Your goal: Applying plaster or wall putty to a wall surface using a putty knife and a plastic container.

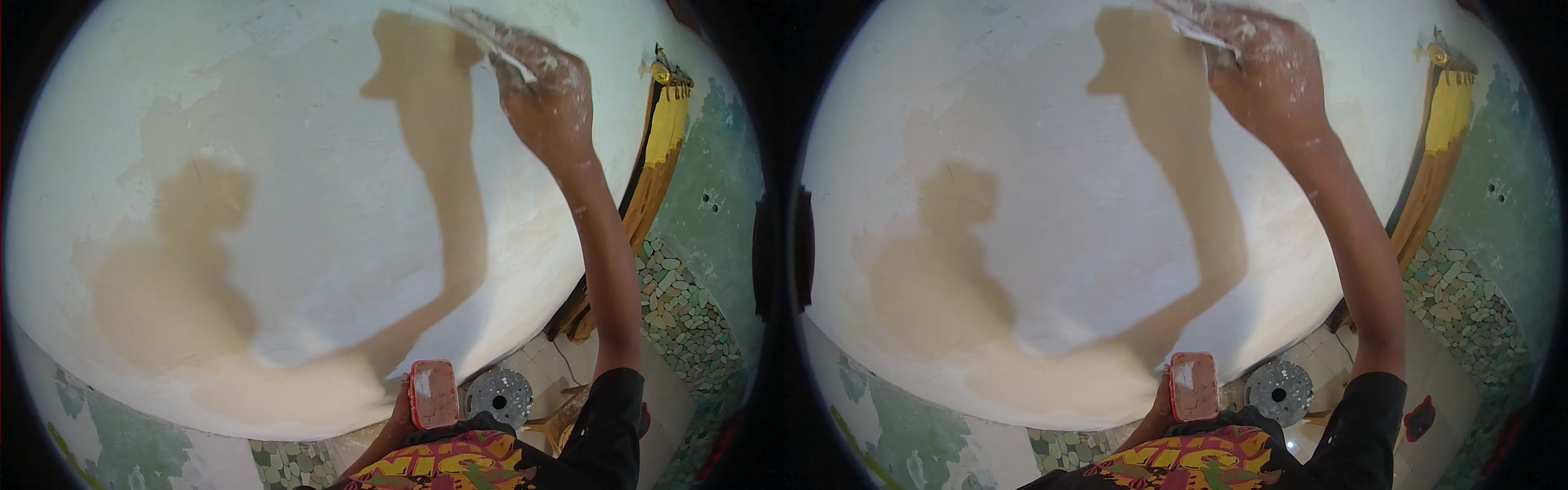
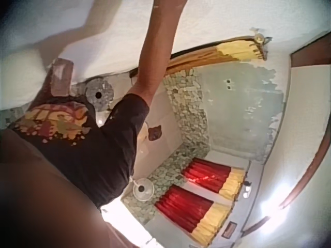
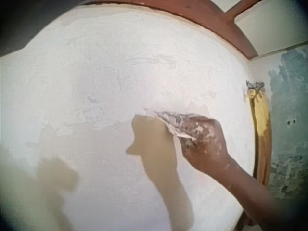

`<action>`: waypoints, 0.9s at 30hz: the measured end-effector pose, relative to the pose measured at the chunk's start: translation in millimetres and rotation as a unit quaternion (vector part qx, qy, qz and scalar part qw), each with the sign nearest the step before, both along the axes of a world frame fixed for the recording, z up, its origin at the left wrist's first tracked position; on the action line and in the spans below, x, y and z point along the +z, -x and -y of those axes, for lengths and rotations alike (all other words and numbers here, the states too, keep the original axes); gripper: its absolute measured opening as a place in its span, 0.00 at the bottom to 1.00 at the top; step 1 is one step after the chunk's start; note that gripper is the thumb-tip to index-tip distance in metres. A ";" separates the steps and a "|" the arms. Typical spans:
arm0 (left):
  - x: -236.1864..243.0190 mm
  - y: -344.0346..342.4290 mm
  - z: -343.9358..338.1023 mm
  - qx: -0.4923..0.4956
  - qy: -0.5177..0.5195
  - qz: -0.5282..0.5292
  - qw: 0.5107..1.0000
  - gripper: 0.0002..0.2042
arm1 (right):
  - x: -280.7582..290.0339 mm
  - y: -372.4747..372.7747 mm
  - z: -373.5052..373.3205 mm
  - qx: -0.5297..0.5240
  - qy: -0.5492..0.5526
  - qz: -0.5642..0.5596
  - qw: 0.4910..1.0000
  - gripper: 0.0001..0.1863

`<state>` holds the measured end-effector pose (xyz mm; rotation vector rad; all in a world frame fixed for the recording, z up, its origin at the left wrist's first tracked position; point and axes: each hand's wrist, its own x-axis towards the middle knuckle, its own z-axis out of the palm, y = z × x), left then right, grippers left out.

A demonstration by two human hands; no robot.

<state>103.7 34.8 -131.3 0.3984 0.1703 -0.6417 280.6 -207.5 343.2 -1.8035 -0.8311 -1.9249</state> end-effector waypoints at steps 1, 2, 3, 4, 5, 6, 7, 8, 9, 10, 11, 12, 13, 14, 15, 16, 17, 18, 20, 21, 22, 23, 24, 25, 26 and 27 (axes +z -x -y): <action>9.1 -0.1 4.0 0.004 -0.015 0.009 1.000 0.38 | 12.6 -2.0 7.0 -0.001 -0.002 0.000 1.000 0.18; 18.4 0.3 7.5 0.002 -0.017 0.009 1.000 0.38 | 25.9 -1.6 13.7 -0.033 0.002 0.021 0.999 0.14; 27.7 1.0 10.6 0.009 -0.010 0.011 1.000 0.38 | 36.2 -1.3 20.4 -0.066 0.007 0.043 0.997 0.11; 37.1 3.4 13.0 0.017 -0.004 0.012 1.000 0.38 | 42.8 -3.2 25.6 -0.028 -0.007 0.015 0.999 0.12; 43.1 6.3 16.0 0.016 -0.005 0.011 1.000 0.38 | 45.9 -1.9 30.6 -0.029 -0.008 0.015 0.999 0.12; 46.7 9.2 19.0 0.034 -0.014 0.034 0.999 0.38 | 46.9 0.8 35.4 -0.041 0.022 0.028 0.999 0.14; 51.6 10.3 18.1 0.056 -0.026 0.058 0.996 0.38 | 48.4 1.9 34.6 -0.048 0.051 0.043 0.997 0.16; 52.0 11.4 18.1 0.057 -0.024 0.057 0.996 0.38 | 42.7 7.3 32.6 -0.032 0.037 -0.015 0.999 0.20; 52.4 11.8 16.1 0.052 0.021 0.050 0.997 0.38 | 39.2 15.1 31.1 -0.032 0.039 -0.017 0.999 0.20; 50.8 13.0 14.0 0.050 0.066 0.044 0.996 0.38 | 31.8 23.0 27.7 0.021 0.067 -0.025 0.997 0.22; 59.4 12.0 16.7 0.048 0.069 0.042 0.996 0.38 | 24.1 30.5 25.6 0.070 0.095 -0.035 0.992 0.24; 68.1 10.9 19.6 0.045 0.034 0.040 0.998 0.37 | 7.2 34.6 17.9 0.060 0.094 -0.082 0.990 0.27; 75.1 13.5 21.3 0.040 -0.002 0.037 0.999 0.36 | -11.4 42.1 8.8 0.048 0.091 -0.131 0.986 0.29; 72.9 13.6 19.1 0.042 -0.002 0.034 0.999 0.36 | -22.0 51.3 1.3 0.036 0.130 -0.157 0.978 0.32; 67.9 12.0 16.0 0.035 0.036 0.037 0.998 0.37 | -30.3 61.0 -8.1 0.049 0.131 -0.156 0.978 0.32; 69.6 11.9 15.3 0.026 0.074 0.039 0.996 0.38 | -31.2 72.8 -10.7 0.064 0.126 -0.202 0.969 0.31; 71.7 12.7 13.8 0.027 0.074 0.037 0.996 0.38 | -27.3 82.5 -11.8 0.080 0.120 -0.248 0.958 0.31; 74.0 12.9 11.4 0.024 0.017 0.031 0.999 0.38 | -22.1 82.8 -9.6 0.119 0.097 -0.264 0.952 0.31; 75.2 11.7 10.4 0.016 -0.038 0.030 0.999 0.38 | -3.5 74.3 -3.8 0.109 0.036 -0.211 0.971 0.32; 70.1 11.9 12.6 0.015 -0.043 0.032 0.998 0.38 | 11.2 69.3 2.0 0.075 -0.006 -0.154 0.985 0.29; 65.9 11.7 15.2 0.015 -0.047 0.035 0.998 0.38 | 27.6 50.8 12.9 0.150 -0.035 -0.097 0.983 0.26; 64.9 13.4 15.3 0.015 -0.046 0.036 0.998 0.38 | 52.0 71.7 13.3 -0.023 -0.095 -0.236 0.967 0.22; 63.8 14.8 15.5 0.009 -0.027 0.039 0.999 0.38 | 58.9 59.3 14.8 0.025 -0.106 -0.224 0.968 0.21; 62.7 14.8 14.5 0.005 -0.009 0.044 0.999 0.37 | 68.2 48.9 11.4 0.075 -0.116 -0.211 0.968 0.20; 60.7 15.5 13.7 0.006 -0.008 0.047 0.999 0.37 | 62.1 51.3 6.4 0.007 -0.076 -0.174 0.982 0.20; 58.6 16.4 13.6 0.009 0.015 0.030 0.999 0.37 | 51.4 58.0 -2.4 -0.063 -0.034 -0.136 0.988 0.20</action>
